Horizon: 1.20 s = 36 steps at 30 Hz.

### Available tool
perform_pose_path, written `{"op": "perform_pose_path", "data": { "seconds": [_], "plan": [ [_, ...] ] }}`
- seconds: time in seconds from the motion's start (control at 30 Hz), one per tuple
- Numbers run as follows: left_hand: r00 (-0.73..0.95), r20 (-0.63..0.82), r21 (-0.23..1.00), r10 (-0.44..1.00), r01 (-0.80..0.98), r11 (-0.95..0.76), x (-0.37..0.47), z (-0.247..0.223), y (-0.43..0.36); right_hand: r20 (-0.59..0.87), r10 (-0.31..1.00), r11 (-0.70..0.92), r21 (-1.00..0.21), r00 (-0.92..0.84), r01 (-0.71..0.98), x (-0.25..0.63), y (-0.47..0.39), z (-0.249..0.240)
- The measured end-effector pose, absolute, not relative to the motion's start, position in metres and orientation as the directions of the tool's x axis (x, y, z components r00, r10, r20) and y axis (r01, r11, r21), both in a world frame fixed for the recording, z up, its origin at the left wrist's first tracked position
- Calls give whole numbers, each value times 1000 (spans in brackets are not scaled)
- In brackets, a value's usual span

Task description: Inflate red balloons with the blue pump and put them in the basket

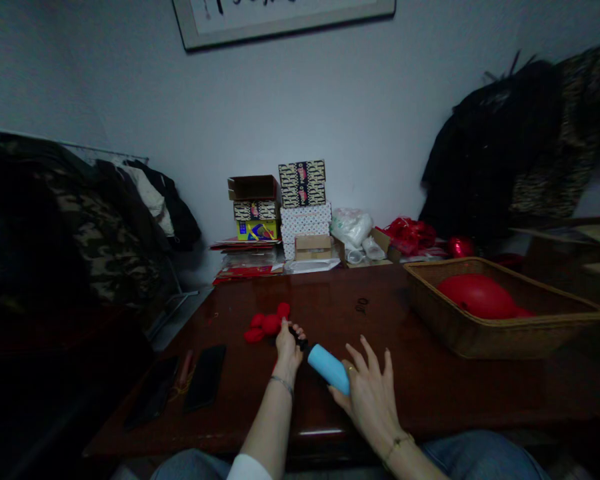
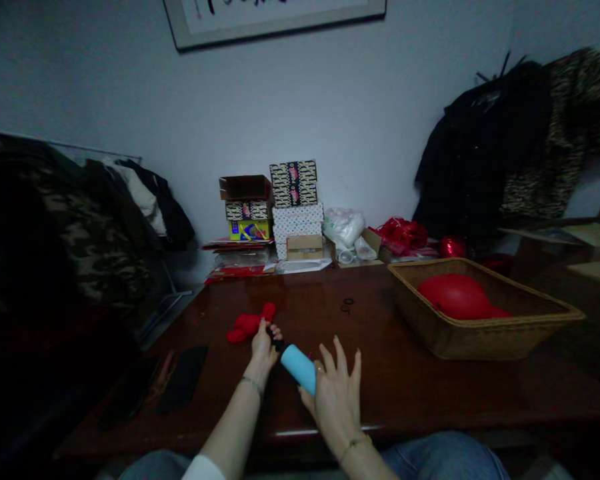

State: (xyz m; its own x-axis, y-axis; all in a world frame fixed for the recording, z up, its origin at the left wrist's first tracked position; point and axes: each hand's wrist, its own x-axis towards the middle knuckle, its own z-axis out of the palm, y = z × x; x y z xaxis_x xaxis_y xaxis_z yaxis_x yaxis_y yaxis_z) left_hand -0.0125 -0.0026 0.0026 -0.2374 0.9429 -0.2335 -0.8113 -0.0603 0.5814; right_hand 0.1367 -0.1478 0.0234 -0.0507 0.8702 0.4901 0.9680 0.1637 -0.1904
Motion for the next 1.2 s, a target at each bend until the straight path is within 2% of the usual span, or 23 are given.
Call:
{"op": "perform_pose_path", "data": {
  "seconds": [0.3, 0.53, 1.03, 1.2],
  "plan": [
    [-257, -240, 600, 936, -797, -66, -31, 9, 9, 507, 857, 181, -136, -89, 974, 167, -170, 14],
    [-254, -265, 570, 930, -819, -62, -26, 6, 8, 545, 828, 186, -44, -132, 982, 184, -184, 4],
    [-180, -231, 593, 956, -805, -8, 2, 5, -10, 517, 855, 128, -144, -36, 981, 137, -142, 25],
    [-216, -253, 601, 943, -799, -21, -2, 5, -10, 521, 852, 144, -152, -44, 978, 131, -136, 20]
  ]
}}
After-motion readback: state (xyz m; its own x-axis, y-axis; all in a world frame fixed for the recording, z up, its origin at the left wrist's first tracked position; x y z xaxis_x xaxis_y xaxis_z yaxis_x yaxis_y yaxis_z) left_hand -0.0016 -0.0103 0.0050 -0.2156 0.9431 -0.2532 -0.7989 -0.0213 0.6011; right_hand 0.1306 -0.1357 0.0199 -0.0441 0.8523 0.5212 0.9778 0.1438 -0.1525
